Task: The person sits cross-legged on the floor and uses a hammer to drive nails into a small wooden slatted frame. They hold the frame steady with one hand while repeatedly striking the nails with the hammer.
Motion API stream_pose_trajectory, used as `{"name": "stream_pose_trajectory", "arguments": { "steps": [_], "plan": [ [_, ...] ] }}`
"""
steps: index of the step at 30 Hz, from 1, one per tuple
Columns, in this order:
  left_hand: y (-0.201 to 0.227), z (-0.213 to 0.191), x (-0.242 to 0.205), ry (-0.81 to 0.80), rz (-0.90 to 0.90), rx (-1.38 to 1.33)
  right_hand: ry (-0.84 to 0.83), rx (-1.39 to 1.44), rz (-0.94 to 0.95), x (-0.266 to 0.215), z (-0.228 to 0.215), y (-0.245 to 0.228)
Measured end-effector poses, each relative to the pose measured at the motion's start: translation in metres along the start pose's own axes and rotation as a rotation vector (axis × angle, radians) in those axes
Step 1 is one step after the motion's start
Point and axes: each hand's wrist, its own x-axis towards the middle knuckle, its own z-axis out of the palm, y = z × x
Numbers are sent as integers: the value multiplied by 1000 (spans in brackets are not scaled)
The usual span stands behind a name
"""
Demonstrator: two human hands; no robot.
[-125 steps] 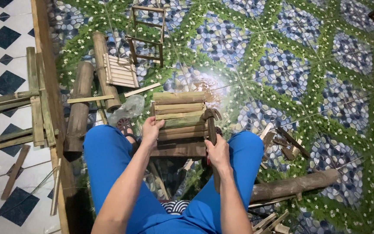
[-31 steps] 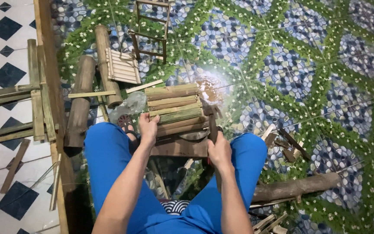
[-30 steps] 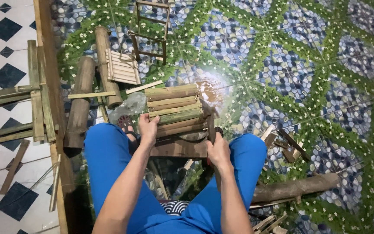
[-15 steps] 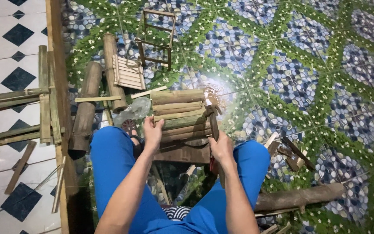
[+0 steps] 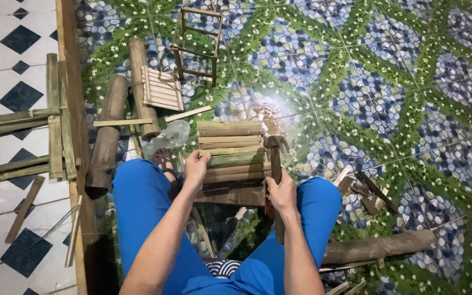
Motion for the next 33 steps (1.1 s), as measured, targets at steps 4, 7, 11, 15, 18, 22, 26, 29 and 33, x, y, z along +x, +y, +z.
{"name": "stream_pose_trajectory", "arguments": {
  "steps": [4,7,11,15,18,22,26,29,33],
  "plan": [
    [-11,-3,-16,-53,-7,-51,27,19,-21,-3,-1,4],
    [-20,-3,-22,-59,-104,137,7,17,-67,-13,-7,-12],
    [-12,7,-27,-8,-155,109,-30,-156,-26,1,5,13],
    [-6,6,-34,8,-162,42,9,-148,-47,-14,2,-14],
    [15,0,-48,0,-163,94,3,-153,-46,-5,9,-7],
    [37,-8,-62,-17,-166,59,-4,-209,-44,4,13,4],
    [48,-17,-72,-69,-168,61,53,-162,-103,0,12,-17],
    [50,-18,-72,-75,-156,67,33,-201,-88,-5,15,-19],
    [52,-15,-72,-66,-163,73,-51,-272,-35,-4,16,-15]
  ]
}}
